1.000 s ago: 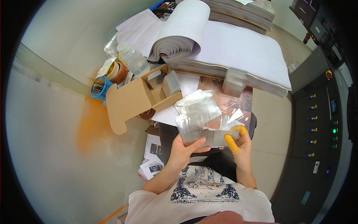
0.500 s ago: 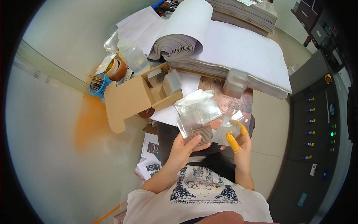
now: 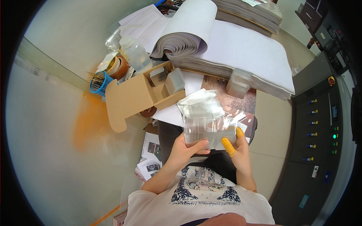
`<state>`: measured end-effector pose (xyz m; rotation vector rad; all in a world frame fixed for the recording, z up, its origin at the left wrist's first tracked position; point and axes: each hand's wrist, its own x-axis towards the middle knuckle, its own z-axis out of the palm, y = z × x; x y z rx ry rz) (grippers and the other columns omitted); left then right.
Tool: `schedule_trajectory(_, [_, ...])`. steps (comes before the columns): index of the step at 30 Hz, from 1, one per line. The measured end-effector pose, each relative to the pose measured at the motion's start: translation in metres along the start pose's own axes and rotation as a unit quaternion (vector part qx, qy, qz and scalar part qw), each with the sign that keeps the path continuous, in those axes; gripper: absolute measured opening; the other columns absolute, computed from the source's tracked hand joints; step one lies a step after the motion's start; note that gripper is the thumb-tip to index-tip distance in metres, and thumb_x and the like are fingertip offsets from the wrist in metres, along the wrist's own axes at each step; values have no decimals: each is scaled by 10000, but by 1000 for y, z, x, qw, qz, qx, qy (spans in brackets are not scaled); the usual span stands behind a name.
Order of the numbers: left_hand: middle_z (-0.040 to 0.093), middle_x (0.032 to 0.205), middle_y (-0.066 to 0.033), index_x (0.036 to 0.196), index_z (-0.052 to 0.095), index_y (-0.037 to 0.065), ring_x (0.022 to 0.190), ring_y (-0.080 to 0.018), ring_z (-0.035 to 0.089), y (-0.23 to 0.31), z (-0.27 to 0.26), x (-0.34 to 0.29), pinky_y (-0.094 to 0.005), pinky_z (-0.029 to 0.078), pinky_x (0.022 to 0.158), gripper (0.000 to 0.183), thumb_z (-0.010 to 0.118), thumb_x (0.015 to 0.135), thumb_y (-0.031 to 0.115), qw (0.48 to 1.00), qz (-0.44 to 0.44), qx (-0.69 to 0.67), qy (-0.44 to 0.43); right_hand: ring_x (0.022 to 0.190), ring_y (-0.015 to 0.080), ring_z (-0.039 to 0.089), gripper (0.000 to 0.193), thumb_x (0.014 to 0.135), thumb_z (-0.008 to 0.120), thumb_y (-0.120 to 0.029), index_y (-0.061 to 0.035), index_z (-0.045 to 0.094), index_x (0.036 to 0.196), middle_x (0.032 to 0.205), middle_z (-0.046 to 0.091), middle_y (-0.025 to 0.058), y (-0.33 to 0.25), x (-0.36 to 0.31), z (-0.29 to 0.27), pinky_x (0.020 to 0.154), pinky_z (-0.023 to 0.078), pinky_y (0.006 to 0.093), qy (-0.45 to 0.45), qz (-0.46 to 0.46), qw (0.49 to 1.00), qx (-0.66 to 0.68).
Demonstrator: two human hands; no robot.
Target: The person places small metal pieces into plastic sleeves by hand.
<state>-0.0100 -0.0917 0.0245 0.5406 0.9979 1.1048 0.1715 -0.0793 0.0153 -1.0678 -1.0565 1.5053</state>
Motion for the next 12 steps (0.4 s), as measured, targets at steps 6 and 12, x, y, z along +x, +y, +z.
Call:
schedule_trajectory(6, [622,985,-140,1074,514,-20,796,-193,645,-2,-4,3,-301,588,651,381,693,738,-36,999,31,9,20,907,94,539,341,840,621,-46,3,479,1147,1012,572,54,1,0,1,800,447,234,3,-23,999,-38])
schedule_trajectory(12, [610,1019,-167,1163,466,-29,843,-244,647,-6,-5,3,-317,586,660,367,610,836,52,997,35,-65,11,888,98,551,338,842,619,-55,-16,485,1149,997,579,43,10,5,-4,799,444,236,-7,-33,998,-44])
